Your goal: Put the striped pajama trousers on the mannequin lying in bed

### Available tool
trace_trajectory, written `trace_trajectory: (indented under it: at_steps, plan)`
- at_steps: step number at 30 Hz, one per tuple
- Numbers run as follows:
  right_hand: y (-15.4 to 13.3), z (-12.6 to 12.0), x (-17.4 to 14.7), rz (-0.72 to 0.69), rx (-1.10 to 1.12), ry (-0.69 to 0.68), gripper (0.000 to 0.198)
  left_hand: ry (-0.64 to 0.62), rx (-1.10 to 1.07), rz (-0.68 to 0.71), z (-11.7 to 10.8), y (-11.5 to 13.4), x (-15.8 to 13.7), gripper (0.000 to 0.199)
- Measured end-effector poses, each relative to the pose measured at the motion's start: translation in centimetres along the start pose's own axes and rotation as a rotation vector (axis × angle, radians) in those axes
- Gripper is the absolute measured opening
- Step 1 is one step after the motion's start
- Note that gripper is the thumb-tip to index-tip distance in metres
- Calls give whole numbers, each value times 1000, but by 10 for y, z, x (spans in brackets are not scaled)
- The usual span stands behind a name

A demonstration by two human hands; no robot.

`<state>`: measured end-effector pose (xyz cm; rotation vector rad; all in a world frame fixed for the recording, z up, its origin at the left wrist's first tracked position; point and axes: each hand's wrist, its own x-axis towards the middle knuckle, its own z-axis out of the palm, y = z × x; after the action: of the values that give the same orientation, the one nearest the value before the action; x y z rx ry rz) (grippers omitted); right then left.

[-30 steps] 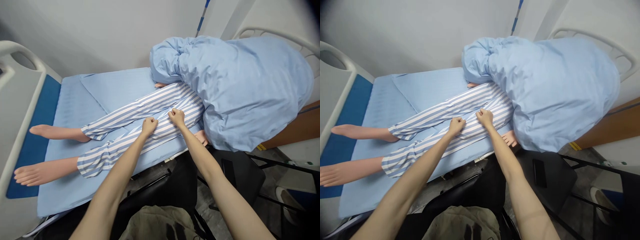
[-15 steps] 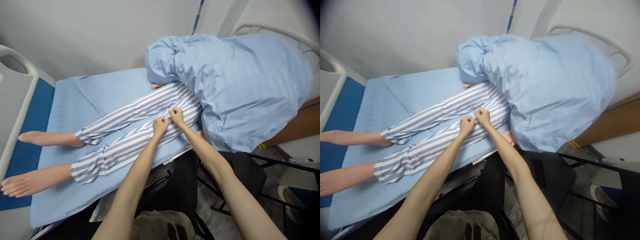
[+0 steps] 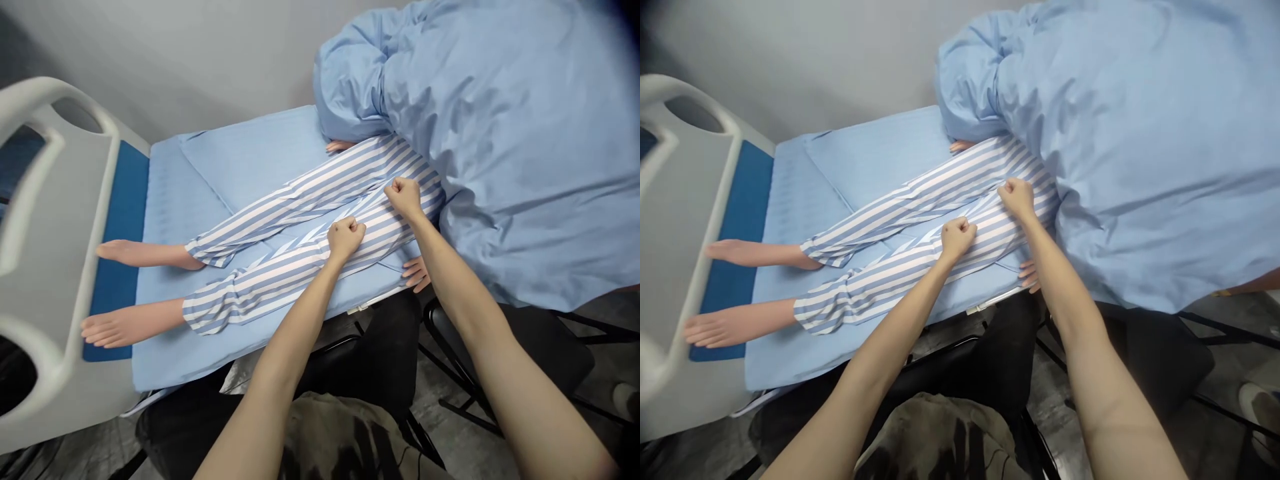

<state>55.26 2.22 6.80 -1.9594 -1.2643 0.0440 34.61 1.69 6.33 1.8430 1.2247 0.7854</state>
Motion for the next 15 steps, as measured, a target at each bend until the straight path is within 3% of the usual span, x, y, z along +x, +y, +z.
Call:
trace_trajectory:
  at_steps: [3,6,8,12,15]
  plan:
    - [1,0,-1,6,-12,27,31,-31,-86,-9,-5,-1,-1,40]
    - [0,-2,-3,8,-35,26,30,46,-121,-38,-35,-18,-1,39]
    - [0,-2,-5,6,-45,35,30,164,-73,-68,-74,-41,-4,38]
    - [-1,-2,-7,21,-64,47,30,398,-16,-161,-180,-97,-27,37]
    - [-5,-2,-8,36,-99,31,31,526,-45,-190,-246,-119,-56,36]
